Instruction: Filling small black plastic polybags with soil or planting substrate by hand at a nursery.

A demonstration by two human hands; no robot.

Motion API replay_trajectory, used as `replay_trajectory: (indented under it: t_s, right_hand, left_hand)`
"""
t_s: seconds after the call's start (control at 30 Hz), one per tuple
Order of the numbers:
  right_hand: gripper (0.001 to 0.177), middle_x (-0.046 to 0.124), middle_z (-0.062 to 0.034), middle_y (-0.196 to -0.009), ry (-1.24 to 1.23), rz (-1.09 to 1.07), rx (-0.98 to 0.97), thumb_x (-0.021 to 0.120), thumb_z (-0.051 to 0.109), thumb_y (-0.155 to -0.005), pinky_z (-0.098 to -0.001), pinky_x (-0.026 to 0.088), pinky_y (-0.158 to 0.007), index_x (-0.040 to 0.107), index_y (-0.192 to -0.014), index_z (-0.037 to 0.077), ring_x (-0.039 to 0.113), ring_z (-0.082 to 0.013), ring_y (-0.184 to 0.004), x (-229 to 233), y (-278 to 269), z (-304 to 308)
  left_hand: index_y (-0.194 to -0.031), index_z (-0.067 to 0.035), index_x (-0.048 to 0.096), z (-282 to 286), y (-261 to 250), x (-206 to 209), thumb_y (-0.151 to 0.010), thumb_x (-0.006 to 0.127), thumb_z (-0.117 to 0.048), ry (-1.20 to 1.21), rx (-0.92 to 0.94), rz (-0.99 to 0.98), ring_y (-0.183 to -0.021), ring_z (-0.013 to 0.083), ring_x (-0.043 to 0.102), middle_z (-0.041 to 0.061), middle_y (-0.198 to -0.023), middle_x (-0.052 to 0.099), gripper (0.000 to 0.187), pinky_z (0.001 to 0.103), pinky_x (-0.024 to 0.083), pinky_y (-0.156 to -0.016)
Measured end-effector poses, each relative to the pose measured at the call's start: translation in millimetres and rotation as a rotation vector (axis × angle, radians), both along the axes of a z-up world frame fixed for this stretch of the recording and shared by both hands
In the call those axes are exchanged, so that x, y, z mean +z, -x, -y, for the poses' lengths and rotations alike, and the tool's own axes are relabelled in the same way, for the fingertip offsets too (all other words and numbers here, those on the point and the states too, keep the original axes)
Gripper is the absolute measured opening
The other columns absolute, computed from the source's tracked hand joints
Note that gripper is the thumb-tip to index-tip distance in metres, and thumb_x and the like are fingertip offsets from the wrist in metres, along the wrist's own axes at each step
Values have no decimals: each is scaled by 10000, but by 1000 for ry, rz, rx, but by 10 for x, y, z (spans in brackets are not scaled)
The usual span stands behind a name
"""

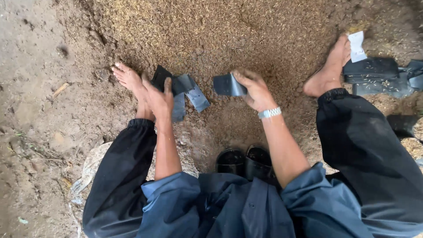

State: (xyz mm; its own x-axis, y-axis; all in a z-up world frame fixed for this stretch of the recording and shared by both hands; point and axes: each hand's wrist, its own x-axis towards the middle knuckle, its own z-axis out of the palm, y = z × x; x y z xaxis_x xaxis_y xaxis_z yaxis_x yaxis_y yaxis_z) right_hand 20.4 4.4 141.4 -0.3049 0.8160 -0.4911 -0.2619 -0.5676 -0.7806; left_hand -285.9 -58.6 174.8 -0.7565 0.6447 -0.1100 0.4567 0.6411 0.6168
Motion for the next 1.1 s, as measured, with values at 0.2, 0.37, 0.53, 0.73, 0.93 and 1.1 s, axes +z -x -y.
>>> replay_trajectory:
  t_s: [0.2,0.37,0.53,0.73,0.93,1.1]
  right_hand:
    - [163,633,-45,-1076,-71,12,18,696,136,-993,-379,596,-880,732,-1135,64,656,-221,-1050,-285,-191,236]
    - [107,595,-38,-985,-140,-8,-93,654,122,-1020,-353,545,-883,686,-1061,29,627,-176,-987,-222,-230,244]
    - [109,556,-44,-963,-117,-42,-241,632,198,-1045,-373,564,-889,669,-1056,96,653,-205,-957,-377,-619,61]
    - [129,682,-104,-1044,-341,393,-45,655,197,-1047,-406,518,-962,687,-1025,74,654,-225,-1064,-461,-708,60]
    - [299,688,-206,-1232,-622,499,203,574,203,-1062,-537,481,-1061,630,-1338,101,630,-409,-1226,-51,-412,173]
    - [361,597,-156,-737,-682,674,16,564,223,-1133,-435,478,-773,669,-843,36,582,-271,-749,-111,-218,343]
  left_hand:
    - [-1498,30,444,123,-1418,74,-1019,597,-572,-205,-275,354,-1444,499,401,328,-1496,472,784,608,265,-1235]
    - [-1105,-137,729,-64,-1819,-1020,-998,714,-308,-551,-656,538,-897,251,645,64,-919,700,202,408,502,-898]
    - [-909,-136,738,76,-1742,-630,-845,894,-208,-433,-486,1022,-571,66,608,-22,-647,649,183,180,467,-560]
    - [-973,-64,645,-11,-1548,-940,-960,761,-154,-483,-421,1017,-615,196,736,120,-740,728,147,236,528,-446]
    - [-928,-64,694,9,-1754,-711,-907,804,-78,-545,-589,774,-747,154,659,87,-761,703,113,326,522,-665]
    - [-1068,-41,659,-31,-1948,-419,-988,752,-223,-570,-424,809,-620,138,569,29,-670,573,220,280,454,-622]
